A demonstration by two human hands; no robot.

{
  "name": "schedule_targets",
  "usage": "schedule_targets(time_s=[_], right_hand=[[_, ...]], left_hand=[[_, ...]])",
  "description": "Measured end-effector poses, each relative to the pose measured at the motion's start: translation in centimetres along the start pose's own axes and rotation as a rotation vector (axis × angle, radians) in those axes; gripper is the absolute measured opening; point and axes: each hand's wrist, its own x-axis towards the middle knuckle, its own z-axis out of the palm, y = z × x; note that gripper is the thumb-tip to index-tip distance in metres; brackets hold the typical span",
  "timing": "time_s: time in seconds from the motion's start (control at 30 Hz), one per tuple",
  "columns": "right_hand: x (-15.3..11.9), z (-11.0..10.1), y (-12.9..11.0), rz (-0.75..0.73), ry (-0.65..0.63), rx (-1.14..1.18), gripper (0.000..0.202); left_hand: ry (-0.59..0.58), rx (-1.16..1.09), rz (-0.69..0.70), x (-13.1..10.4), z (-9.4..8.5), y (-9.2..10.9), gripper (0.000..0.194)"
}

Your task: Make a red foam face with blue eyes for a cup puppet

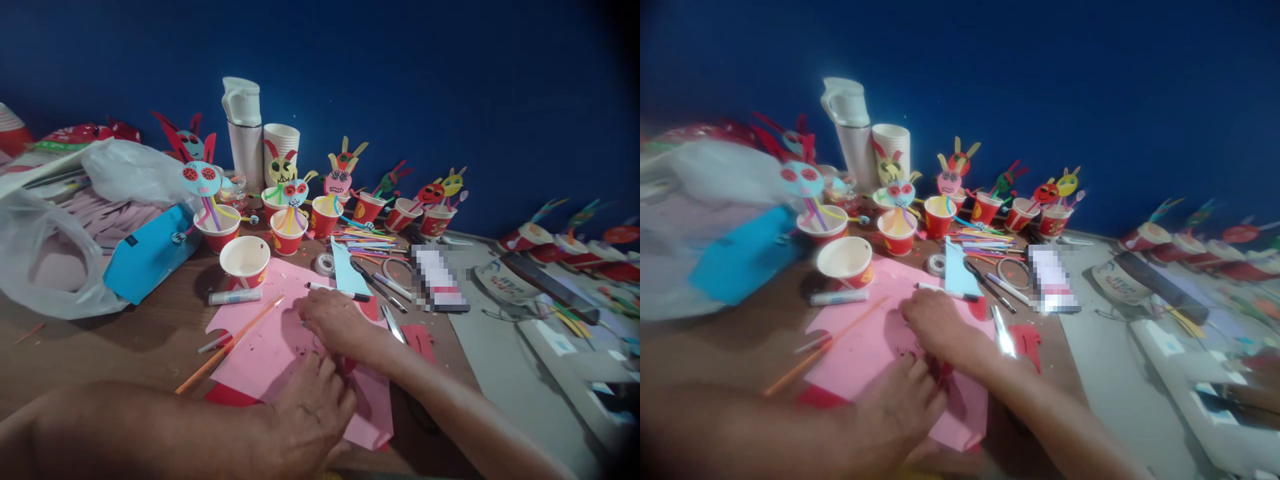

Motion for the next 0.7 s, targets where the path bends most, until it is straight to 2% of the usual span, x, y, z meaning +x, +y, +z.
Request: schedule_targets(time_s=[0.33,0.5,0.7], right_hand=[[-0.56,0.12,-0.04,0.016,0.004,0.035,0.017],[-0.23,-0.30,0.05,0.019,-0.020,0.043,0.013],[-0.33,0.68,0.23,-0.011,0.008,0.042,0.014]], left_hand=[[-0.003,0.034,0.010,0.10,-0.87,-0.24,0.052],[-0.031,0.013,0.010,0.02,-0.92,-0.36,0.050],[-0.077,0.005,0.017,0.35,-1.03,-0.50,0.052]])
